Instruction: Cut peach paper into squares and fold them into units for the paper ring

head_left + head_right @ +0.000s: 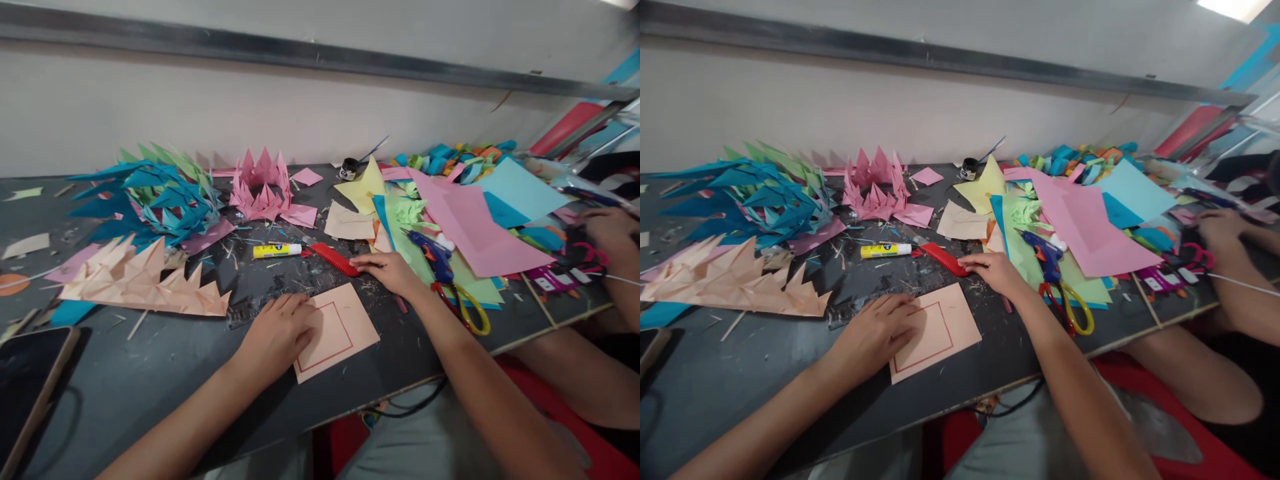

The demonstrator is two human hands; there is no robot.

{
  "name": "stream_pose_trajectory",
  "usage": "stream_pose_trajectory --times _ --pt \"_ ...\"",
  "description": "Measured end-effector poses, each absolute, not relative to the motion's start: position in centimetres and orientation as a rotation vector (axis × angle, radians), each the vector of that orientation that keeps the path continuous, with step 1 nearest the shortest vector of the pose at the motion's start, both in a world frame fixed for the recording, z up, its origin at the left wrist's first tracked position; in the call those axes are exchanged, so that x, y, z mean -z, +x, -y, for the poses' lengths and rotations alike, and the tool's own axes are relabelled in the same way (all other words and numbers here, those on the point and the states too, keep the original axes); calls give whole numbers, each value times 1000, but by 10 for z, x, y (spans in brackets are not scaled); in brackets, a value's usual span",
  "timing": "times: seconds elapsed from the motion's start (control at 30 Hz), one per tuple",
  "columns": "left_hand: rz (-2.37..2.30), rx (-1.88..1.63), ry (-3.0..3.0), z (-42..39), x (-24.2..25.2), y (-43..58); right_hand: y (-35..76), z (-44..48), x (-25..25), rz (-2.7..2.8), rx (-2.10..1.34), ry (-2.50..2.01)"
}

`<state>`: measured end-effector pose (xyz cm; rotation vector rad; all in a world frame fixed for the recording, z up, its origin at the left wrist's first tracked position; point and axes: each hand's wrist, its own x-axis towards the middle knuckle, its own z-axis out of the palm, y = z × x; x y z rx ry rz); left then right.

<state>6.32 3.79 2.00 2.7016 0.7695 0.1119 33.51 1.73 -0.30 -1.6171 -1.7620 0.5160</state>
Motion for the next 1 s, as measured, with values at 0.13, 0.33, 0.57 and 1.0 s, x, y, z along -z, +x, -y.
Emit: stream_pose_trajectory --times 0.13,0.33,0.57,1.0 --pt "-773 -124 2696 -38 -20 64 335 -19 8 1835 -411 -1565" --pt "-762 -158 2705 -39 -18 64 331 -14 5 2085 -143 -1529" --pt "-757 -185 2710 -38 -15 64 322 -11 -2 2291 96 -1567" --pt "-755 -190 2754 -37 -14 66 321 -14 2 2232 27 -1615"
